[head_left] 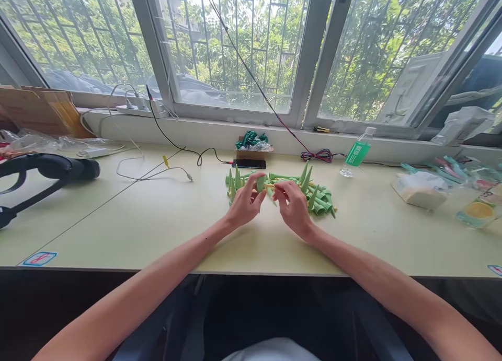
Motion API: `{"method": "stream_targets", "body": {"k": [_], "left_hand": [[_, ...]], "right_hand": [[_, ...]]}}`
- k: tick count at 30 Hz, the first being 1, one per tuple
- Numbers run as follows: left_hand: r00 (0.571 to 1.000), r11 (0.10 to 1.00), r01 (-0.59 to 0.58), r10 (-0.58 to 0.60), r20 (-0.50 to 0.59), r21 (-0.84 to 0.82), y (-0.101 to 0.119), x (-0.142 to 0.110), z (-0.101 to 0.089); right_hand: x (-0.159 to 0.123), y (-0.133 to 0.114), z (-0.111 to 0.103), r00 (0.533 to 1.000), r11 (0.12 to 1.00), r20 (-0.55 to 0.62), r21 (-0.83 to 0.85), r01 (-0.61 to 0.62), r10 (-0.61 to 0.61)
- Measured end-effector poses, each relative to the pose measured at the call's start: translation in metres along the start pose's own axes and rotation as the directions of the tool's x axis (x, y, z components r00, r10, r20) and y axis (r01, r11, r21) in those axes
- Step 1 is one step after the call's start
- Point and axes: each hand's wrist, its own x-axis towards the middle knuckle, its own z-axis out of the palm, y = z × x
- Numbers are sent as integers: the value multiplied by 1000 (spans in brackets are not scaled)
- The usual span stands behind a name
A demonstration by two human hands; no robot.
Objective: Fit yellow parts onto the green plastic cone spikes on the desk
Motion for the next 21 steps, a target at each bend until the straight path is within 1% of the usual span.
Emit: {"method": "stream_targets", "body": {"k": [5,10,15,21], "left_hand": [[1000,999,9,-9,-3,-35,1,0,0],[1000,999,2,-2,1,-41,3,0,0],[1000,1000,-14,14,19,-17,2,0,0],[999,1000,14,-14,31,4,3,-1,0]], "right_hand": [[-1,3,1,999,1000,-29,21,-13,13],[-1,3,1,999,1000,-38,12,0,1],[-1,4,0,999,1000,-49,7,16,-16],[-1,7,1,998,998,-60,61,6,-2]]}}
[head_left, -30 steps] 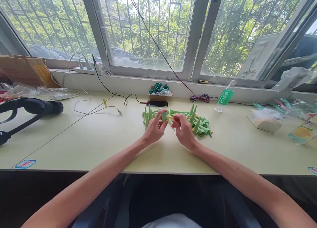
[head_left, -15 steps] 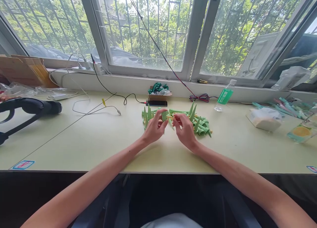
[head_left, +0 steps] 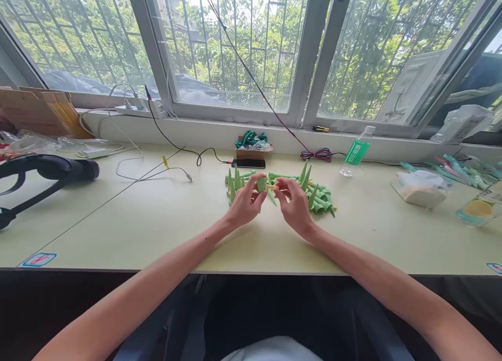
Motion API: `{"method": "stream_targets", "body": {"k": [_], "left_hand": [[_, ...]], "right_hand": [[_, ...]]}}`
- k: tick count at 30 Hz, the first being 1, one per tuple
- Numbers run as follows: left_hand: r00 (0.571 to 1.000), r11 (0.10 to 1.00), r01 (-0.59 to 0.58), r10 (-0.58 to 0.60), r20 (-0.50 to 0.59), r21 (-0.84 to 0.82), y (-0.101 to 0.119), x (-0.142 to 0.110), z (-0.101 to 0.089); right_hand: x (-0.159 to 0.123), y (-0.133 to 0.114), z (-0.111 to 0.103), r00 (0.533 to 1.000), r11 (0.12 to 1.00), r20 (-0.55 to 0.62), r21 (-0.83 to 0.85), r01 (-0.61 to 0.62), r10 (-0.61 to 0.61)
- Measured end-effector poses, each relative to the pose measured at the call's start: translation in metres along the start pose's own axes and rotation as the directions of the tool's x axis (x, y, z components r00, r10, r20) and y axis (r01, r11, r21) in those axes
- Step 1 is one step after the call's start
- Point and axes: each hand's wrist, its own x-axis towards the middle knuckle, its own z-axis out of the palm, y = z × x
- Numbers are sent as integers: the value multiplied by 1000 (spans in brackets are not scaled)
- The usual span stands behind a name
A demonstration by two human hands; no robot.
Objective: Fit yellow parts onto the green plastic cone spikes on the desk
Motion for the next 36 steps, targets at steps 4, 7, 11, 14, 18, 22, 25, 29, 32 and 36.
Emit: {"method": "stream_targets", "body": {"k": [4,7,11,14,18,22,25,29,32,36], "left_hand": [[1000,1000,12,-12,9,-7,0,0,0],[1000,1000,7,-7,26,-8,0,0,0],[999,1000,7,-6,35,-16,0,-1,0],[1000,1000,7,-7,30,-6,1,-1,0],[1000,1000,15,-15,22,9,3,-1,-1],[999,1000,18,-18,32,7,4,-2,-1],[999,1000,10,-11,38,24,3,-2,0],[1000,998,-17,15,26,67,1,-2,0],[999,996,-17,14,39,90,0,-2,0],[999,995,-14,10,48,97,1,-2,1]], "right_hand": [[0,1,1,1000,999,12,31,-23,22],[0,-1,1,999,997,23,69,-27,25],[0,-2,2,999,993,28,116,-36,33],[0,-1,2,999,989,32,139,-45,41],[0,-1,2,998,986,28,156,-54,51],[0,-3,2,997,983,25,169,-74,71],[0,-4,2,995,981,30,168,-96,92],[1,-7,1,993,982,49,149,-116,110],[1,-9,-1,991,985,74,122,-120,112],[1,-10,-2,989,988,94,95,-124,115]]}}
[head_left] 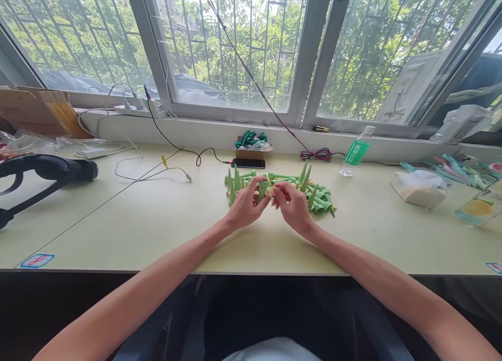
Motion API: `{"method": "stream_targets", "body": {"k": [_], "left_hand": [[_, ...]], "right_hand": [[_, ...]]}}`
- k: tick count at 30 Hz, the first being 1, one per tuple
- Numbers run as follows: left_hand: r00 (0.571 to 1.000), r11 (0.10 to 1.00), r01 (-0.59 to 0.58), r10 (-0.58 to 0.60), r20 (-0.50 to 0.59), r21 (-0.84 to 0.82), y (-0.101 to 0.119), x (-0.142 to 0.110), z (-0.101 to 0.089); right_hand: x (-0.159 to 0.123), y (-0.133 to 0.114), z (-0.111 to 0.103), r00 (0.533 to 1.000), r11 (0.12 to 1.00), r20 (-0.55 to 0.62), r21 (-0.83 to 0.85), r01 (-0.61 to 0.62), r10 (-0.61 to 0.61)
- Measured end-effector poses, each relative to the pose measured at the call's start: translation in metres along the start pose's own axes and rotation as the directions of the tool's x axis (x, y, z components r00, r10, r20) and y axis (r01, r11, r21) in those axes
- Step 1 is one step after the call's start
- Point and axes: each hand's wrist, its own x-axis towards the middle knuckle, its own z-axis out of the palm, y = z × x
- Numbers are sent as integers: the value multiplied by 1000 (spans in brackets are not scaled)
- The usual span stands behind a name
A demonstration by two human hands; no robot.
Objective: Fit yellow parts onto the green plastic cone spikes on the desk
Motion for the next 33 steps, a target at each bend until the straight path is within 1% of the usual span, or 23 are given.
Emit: {"method": "stream_targets", "body": {"k": [5,9,20,26,33], "left_hand": [[999,999,35,-36,-20,-40,3,1,-1],[999,997,33,-36,-35,-62,5,1,-1],[999,1000,6,-6,-42,-14,4,1,-1],[999,1000,20,-20,-38,-5,3,1,0],[999,998,29,-30,-27,-48,3,1,1]], "right_hand": [[-2,-2,0,1000,1000,21,-2,-6,6],[-2,-3,1,999,1000,33,3,-7,7],[-2,-1,0,997,999,57,10,-50,49],[-1,1,0,997,999,51,3,-51,51],[0,1,-1,997,997,23,16,-70,70]]}}
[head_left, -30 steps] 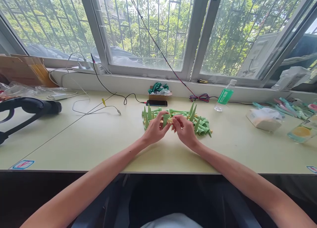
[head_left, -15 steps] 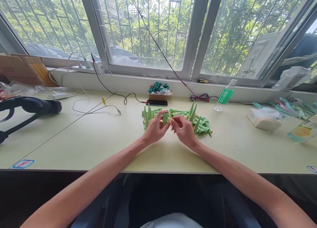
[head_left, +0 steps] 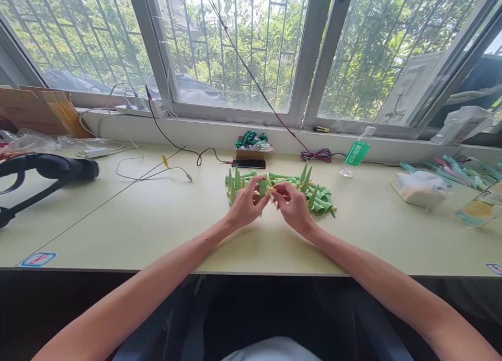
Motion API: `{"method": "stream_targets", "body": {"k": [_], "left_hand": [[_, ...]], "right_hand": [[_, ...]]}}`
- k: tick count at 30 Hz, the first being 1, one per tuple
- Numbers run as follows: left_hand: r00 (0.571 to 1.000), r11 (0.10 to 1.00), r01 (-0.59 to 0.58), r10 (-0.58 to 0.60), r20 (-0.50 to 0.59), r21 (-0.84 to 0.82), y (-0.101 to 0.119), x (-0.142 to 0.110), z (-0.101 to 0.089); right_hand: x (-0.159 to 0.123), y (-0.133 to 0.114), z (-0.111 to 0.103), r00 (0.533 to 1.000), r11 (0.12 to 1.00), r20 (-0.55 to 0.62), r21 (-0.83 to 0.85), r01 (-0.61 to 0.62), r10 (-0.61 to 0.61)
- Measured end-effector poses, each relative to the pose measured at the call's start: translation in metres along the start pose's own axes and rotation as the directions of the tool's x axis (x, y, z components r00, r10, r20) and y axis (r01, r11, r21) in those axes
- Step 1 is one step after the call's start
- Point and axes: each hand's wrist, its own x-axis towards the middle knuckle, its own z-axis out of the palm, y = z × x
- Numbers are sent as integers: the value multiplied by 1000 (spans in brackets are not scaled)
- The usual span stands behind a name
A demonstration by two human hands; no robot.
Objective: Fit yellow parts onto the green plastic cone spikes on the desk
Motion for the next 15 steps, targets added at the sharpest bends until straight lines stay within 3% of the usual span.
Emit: {"method": "stream_targets", "body": {"k": [15], "left_hand": [[1000,1000,-7,6,17,22,0,-1,-1]], "right_hand": [[0,2,-1,999,997,32,-71,-34,37]]}}
